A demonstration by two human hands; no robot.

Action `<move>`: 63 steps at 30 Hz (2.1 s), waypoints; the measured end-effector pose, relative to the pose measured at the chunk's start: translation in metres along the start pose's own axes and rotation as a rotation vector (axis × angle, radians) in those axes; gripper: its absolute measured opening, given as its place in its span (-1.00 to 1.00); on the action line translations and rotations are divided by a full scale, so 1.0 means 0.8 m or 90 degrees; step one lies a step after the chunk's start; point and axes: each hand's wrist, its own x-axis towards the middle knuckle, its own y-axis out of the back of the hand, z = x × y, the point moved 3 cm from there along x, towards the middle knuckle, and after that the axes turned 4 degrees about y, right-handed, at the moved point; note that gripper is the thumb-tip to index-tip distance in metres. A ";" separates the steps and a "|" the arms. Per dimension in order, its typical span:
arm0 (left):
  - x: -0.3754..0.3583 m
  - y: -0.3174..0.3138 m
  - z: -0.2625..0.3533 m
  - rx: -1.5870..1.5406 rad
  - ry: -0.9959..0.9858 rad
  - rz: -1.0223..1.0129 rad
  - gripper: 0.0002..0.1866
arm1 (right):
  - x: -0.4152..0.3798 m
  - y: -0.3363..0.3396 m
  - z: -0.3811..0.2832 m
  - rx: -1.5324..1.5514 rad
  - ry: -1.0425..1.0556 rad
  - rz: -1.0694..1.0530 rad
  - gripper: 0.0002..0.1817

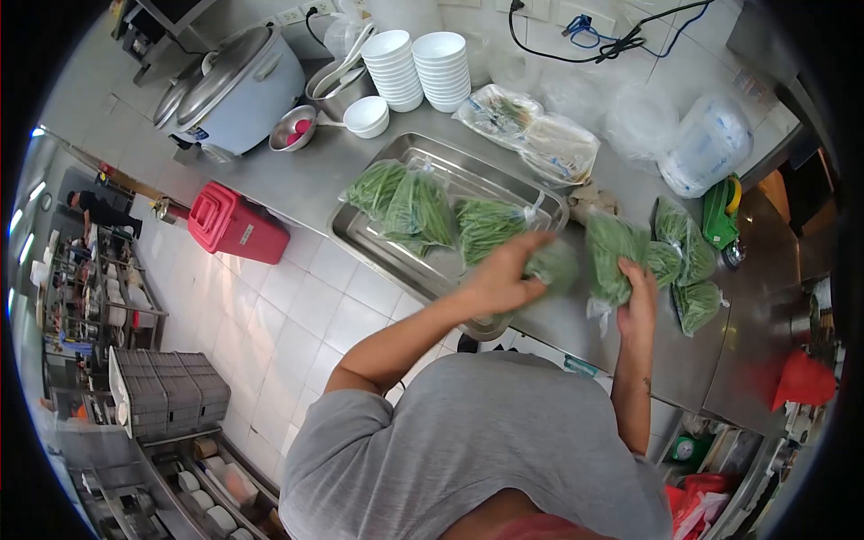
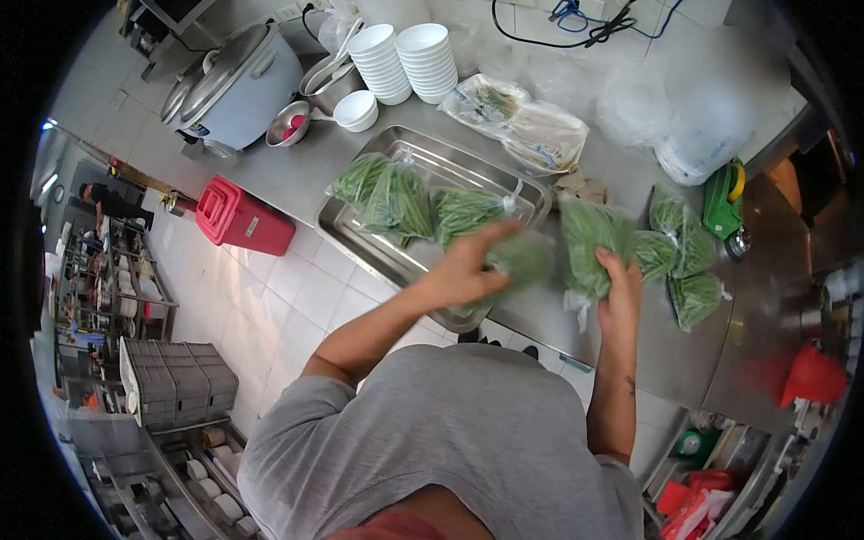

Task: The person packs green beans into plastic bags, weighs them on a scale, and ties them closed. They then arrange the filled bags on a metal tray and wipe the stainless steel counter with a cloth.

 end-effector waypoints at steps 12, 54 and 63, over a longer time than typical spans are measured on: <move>0.052 0.192 -0.144 0.651 0.007 0.245 -0.32 | 0.039 -0.233 0.113 -0.291 0.021 -0.343 -0.50; 0.041 -0.116 -0.054 0.133 0.043 0.112 -0.48 | -0.011 -0.003 0.057 0.146 0.000 -0.158 -0.56; 0.008 -0.069 -0.041 0.011 0.079 0.214 -0.43 | -0.016 -0.057 0.076 -0.037 0.073 -0.194 -0.73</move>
